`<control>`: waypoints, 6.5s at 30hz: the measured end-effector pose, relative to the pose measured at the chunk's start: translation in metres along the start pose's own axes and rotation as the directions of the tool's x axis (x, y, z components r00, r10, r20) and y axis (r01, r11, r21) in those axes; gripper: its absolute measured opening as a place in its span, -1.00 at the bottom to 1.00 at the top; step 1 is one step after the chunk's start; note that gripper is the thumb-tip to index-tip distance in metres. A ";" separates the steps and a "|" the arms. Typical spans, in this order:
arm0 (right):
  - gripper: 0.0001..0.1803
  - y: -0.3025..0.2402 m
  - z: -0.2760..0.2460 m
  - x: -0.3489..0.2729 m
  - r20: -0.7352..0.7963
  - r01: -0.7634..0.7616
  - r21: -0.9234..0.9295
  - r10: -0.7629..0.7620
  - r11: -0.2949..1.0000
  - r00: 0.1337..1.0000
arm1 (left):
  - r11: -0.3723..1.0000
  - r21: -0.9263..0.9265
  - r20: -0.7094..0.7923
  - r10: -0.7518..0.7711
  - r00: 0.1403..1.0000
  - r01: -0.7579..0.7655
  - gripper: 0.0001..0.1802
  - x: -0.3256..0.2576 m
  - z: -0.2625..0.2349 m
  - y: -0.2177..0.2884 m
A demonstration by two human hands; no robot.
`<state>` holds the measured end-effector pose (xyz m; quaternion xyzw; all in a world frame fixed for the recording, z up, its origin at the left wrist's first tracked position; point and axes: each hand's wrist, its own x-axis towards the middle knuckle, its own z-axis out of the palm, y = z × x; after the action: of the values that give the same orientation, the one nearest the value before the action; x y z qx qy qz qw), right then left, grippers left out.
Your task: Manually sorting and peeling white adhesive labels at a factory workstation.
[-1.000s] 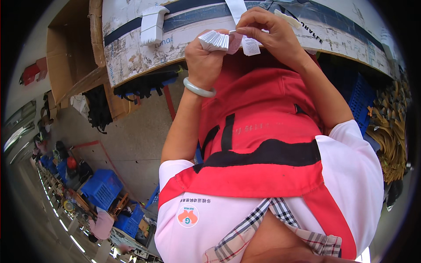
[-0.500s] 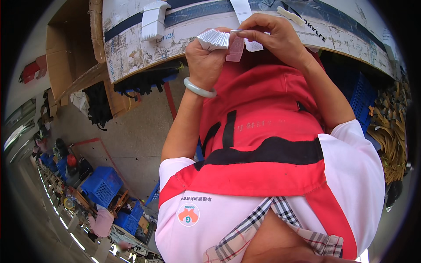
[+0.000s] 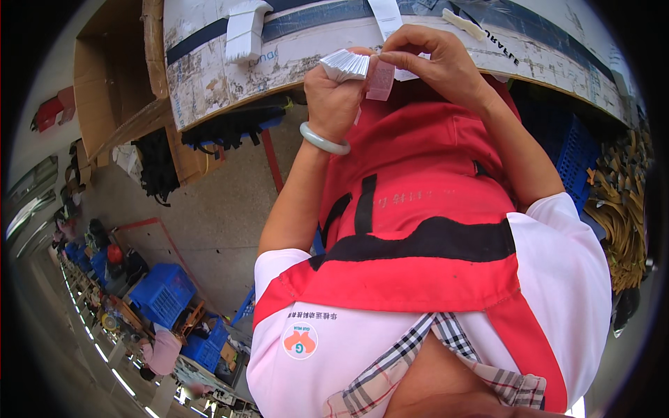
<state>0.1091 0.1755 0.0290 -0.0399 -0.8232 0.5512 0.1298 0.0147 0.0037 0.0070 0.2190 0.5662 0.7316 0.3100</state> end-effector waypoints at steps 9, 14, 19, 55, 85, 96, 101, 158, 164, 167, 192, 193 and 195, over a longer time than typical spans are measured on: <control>-0.81 -0.032 -0.005 0.001 0.301 -0.341 0.357 0.239 0.870 0.923 | 0.876 -0.313 0.182 -0.324 0.928 0.367 -0.61 0.000 -0.006 -0.004; -0.79 -0.010 0.008 -0.001 0.112 -0.275 0.226 0.256 0.934 0.960 | 0.824 -0.353 0.289 -0.355 0.889 0.444 -0.62 -0.001 0.000 -0.005; -0.87 0.013 -0.011 0.025 -0.139 -0.032 -0.249 -0.003 0.968 0.990 | 0.834 -0.330 0.294 -0.354 0.888 0.442 -0.73 -0.001 -0.008 -0.010; -0.80 -0.013 -0.002 0.002 0.087 -0.159 0.238 0.141 0.958 0.986 | 0.977 0.166 0.023 0.129 0.991 -0.131 -0.85 -0.002 -0.010 0.010; -0.92 0.025 -0.010 0.035 -0.278 -0.135 -0.305 0.048 0.943 0.959 | 0.827 -0.370 0.253 -0.348 0.903 0.422 -0.73 0.002 -0.003 -0.004; -0.89 0.017 -0.007 0.028 -0.117 0.039 -0.354 -0.086 0.934 0.989 | 0.989 0.147 -0.107 0.027 0.994 -0.011 -0.76 0.016 0.002 -0.005; -0.91 -0.014 -0.004 0.023 -0.074 0.161 -0.252 -0.185 0.954 0.980 | 0.795 0.420 0.083 0.447 0.891 -0.438 -0.72 0.026 -0.006 -0.001; -0.81 -0.013 0.017 0.002 0.066 -0.132 0.108 0.125 0.985 0.990 | 0.839 -0.370 0.250 -0.323 0.913 0.398 -0.69 -0.024 -0.022 -0.011; -0.77 -0.014 0.013 0.024 0.093 0.232 -0.533 -0.215 0.814 0.972 | 0.862 -0.372 0.122 -0.323 0.938 0.345 -0.78 -0.027 -0.044 -0.017; -0.75 0.013 0.030 0.024 0.207 0.312 -0.773 -0.245 0.553 0.947 | 0.843 -0.393 0.099 -0.358 0.928 0.367 -0.77 -0.025 -0.046 -0.017; -0.81 -0.017 0.016 -0.003 -0.009 0.090 -0.032 -0.090 0.995 0.996 | 0.992 0.118 -0.077 0.050 0.996 -0.041 -0.80 -0.025 -0.013 0.006; -0.81 -0.017 0.016 -0.003 -0.003 0.056 -0.016 -0.056 0.998 0.998 | 0.995 0.098 -0.077 0.022 0.997 -0.015 -0.81 -0.025 -0.011 0.008; -0.81 -0.017 0.016 -0.004 0.003 0.021 0.000 -0.021 1.000 1.000 | 0.997 0.078 -0.076 -0.006 0.997 0.012 -0.81 -0.024 -0.009 0.009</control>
<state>0.1099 0.1542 0.0383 -0.0305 -0.8237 0.5501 0.1343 0.0244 -0.0209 0.0137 0.2006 0.6069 0.7152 0.2827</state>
